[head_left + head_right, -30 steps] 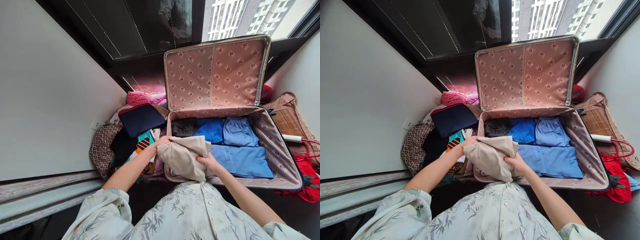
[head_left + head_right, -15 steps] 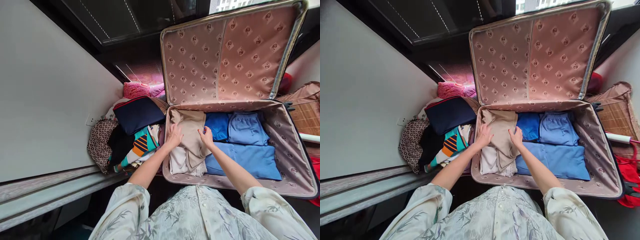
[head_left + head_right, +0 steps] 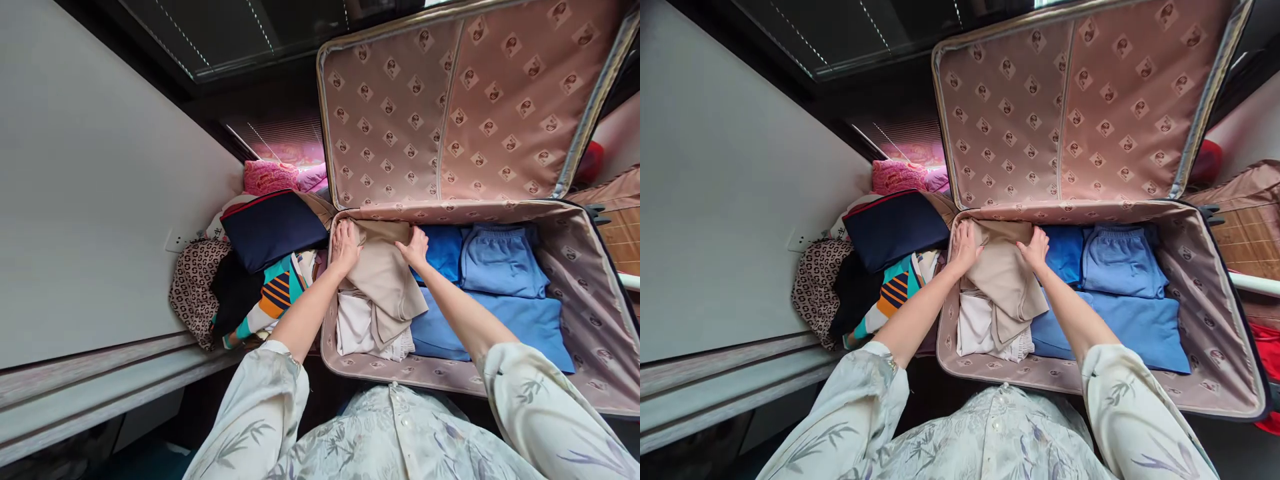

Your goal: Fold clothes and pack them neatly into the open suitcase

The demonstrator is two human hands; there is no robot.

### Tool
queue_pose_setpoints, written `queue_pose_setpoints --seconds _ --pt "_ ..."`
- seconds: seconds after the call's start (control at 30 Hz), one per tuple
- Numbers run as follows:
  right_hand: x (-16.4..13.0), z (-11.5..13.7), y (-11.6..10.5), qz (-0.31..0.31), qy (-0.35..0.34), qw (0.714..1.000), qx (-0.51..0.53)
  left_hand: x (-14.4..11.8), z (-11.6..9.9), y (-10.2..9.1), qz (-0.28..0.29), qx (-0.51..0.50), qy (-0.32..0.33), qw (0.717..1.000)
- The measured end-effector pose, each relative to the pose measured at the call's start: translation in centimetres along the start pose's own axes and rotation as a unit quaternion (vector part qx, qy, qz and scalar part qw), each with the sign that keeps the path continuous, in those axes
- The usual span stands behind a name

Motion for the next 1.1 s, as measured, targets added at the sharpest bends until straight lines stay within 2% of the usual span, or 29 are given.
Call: queue_pose_setpoints --seconds 0.1,0.2,0.27,0.33,0.43,0.5,0.53,0.6,0.67,0.77,0.83,0.93,1.0,1.1 --pt "2.2 1.4 0.5 0.051 -0.039 0.995 -0.069 2.2 0.3 0.8 0.038 0.000 -0.072 0.997" --pt "2.7 2.8 1.0 0.099 -0.071 0.986 -0.117 2.8 0.6 1.8 0.124 -0.019 -0.153 0.980" --pt "1.9 4.0 -0.1 0.106 -0.097 0.982 -0.125 2.2 0.4 1.0 0.152 -0.009 -0.126 0.980" --pt "-0.4 5.6 -2.6 0.107 -0.164 0.973 -0.119 0.6 0.0 -1.7 0.126 -0.005 -0.044 0.991" --pt "-7.5 7.4 -7.9 0.133 -0.316 0.937 -0.065 -5.0 0.1 -7.5 0.065 -0.061 0.074 0.993" --pt "-13.8 7.3 -10.7 0.189 -0.362 0.912 -0.028 -10.3 0.5 -10.5 0.066 -0.126 0.123 0.982" --pt "-17.0 6.9 -11.6 0.222 -0.372 0.901 -0.023 -13.1 0.8 -11.3 0.087 -0.159 0.141 0.973" --pt "-22.7 5.9 -12.2 0.295 -0.372 0.879 -0.037 -18.4 1.1 -11.5 0.158 -0.188 0.166 0.955" --pt "-26.9 4.9 -11.9 0.333 -0.357 0.871 -0.055 -22.7 1.0 -10.5 0.231 -0.183 0.188 0.937" --pt "-29.7 4.2 -11.2 0.327 -0.346 0.876 -0.070 -25.9 0.8 -9.2 0.277 -0.159 0.196 0.927" --pt "-29.7 4.3 -11.6 0.302 -0.351 0.884 -0.070 -26.0 0.5 -9.7 0.267 -0.171 0.180 0.931" --pt "-27.8 5.3 -14.2 0.247 -0.359 0.898 -0.064 -23.9 -0.6 -12.5 0.220 -0.220 0.154 0.938" --pt "-25.6 6.7 -17.3 0.207 -0.362 0.908 -0.045 -21.3 -1.7 -15.0 0.172 -0.253 0.148 0.940" --pt "-21.7 10.0 -23.1 0.139 -0.359 0.923 -0.012 -16.0 -4.3 -18.6 0.105 -0.299 0.157 0.935"
Point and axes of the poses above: each hand's wrist, its own x-axis towards the middle knuckle, its own y-axis out of the palm, z = x × y, the point moved 4 cm from there along x, towards the middle knuckle, and after that the axes turned 7 degrees about x, right-handed, at the moved point
